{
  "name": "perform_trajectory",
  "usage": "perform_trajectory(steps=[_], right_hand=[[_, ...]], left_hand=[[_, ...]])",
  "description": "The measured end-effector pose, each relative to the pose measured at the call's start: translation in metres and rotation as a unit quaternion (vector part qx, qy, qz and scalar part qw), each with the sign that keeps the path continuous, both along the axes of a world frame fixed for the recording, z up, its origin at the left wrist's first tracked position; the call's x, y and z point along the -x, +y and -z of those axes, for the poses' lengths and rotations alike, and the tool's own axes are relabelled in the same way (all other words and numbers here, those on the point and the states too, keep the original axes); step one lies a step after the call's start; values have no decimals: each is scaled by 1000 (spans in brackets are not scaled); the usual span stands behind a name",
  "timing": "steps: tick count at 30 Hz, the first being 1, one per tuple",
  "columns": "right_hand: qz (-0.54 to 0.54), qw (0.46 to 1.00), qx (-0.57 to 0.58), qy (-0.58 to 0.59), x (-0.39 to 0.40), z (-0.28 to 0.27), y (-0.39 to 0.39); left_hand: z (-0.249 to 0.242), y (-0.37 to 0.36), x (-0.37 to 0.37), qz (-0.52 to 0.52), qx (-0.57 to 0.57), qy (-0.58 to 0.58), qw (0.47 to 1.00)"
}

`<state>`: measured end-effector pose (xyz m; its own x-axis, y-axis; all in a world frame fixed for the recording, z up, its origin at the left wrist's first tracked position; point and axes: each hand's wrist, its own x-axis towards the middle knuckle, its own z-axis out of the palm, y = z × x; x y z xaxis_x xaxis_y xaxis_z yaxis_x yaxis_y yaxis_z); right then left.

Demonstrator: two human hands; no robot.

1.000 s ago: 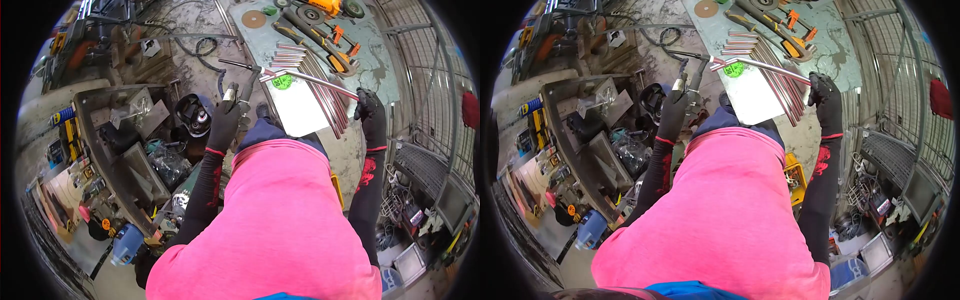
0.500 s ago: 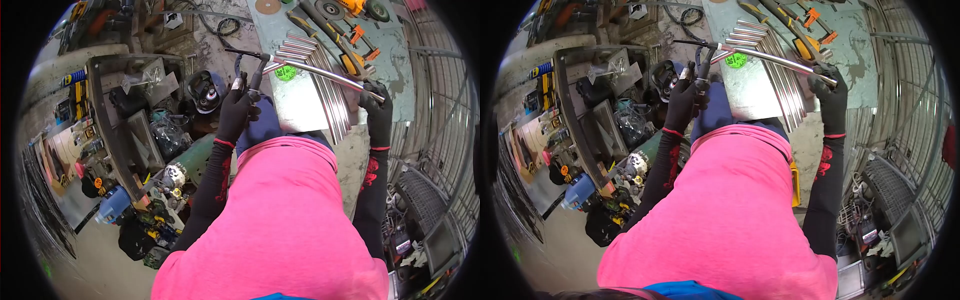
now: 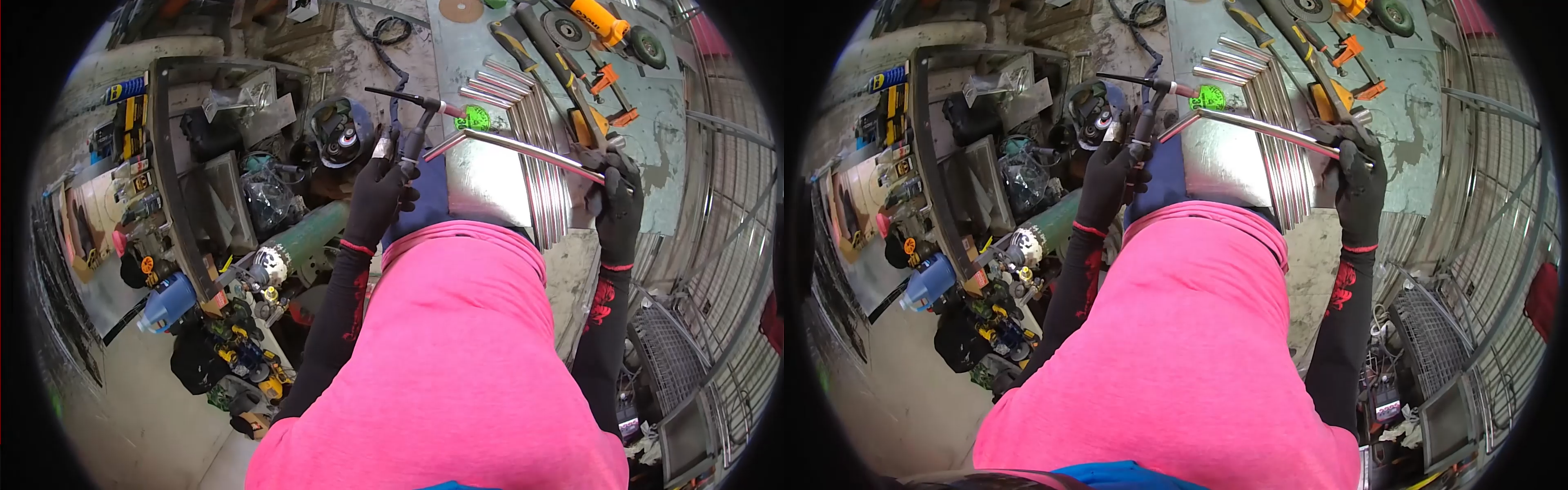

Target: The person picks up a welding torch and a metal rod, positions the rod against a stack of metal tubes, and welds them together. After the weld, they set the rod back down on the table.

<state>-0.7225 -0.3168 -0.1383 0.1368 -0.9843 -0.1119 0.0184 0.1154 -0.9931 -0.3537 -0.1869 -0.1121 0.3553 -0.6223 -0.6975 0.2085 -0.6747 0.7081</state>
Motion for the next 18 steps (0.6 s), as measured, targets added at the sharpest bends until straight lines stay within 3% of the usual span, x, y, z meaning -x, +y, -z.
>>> perform_trajectory(steps=[2, 4, 8, 11, 14, 18], right_hand=[[0, 997, -68, -39, 7, 0, 13], [41, 996, 9, -83, 10, 7, 22], [70, 988, -45, -131, 7, -12, 43], [73, 995, 0, -68, 9, -8, 51], [68, 986, -45, -143, 13, -4, 57], [84, 988, -36, -128, 11, -3, 58]], left_hand=[[-7, 2, 3, -3, -10, 3, 1000], [-14, 4, 5, 11, -24, -1, 1000], [-15, 9, 9, 32, -38, -3, 999], [-15, 9, 13, 43, -39, -2, 998], [-14, 8, 14, 32, -24, 22, 999], [-16, 4, 14, 49, -25, 12, 998]])
